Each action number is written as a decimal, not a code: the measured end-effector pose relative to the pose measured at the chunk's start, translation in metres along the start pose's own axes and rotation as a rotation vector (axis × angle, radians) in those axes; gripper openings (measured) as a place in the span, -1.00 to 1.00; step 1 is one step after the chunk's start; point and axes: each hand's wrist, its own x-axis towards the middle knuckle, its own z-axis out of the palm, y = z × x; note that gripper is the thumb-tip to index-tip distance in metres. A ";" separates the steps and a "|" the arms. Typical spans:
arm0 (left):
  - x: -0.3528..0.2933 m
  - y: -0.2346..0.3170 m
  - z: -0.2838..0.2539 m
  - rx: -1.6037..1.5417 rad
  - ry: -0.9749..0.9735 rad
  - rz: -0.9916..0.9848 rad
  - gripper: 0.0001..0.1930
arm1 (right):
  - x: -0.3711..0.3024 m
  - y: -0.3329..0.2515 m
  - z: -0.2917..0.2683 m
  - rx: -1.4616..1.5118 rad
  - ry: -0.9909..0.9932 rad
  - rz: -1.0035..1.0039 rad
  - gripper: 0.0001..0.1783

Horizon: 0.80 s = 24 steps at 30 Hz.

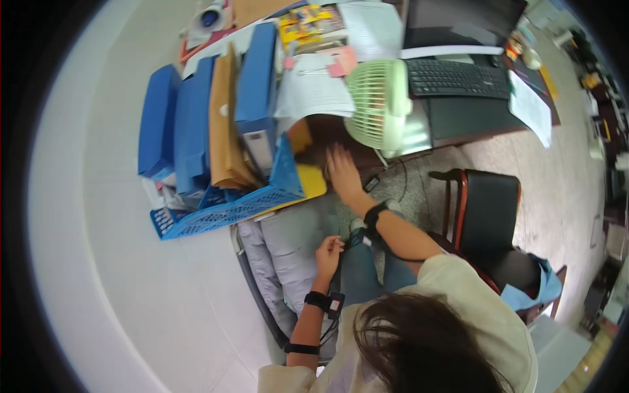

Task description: Wiping down various office objects including a monitor, desk surface, mini fan, and a kettle with a cleaning cloth.

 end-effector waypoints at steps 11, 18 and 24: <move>0.052 0.033 0.050 0.240 -0.378 0.027 -0.84 | -0.148 0.147 -0.070 0.394 -0.010 0.279 -0.55; 0.084 0.048 0.123 0.390 -0.448 0.061 -0.83 | -0.142 0.254 -0.125 0.575 0.462 0.778 -0.60; 0.084 0.117 0.237 0.873 -0.723 0.163 -0.82 | -0.047 0.306 -0.135 0.551 0.673 0.650 -0.63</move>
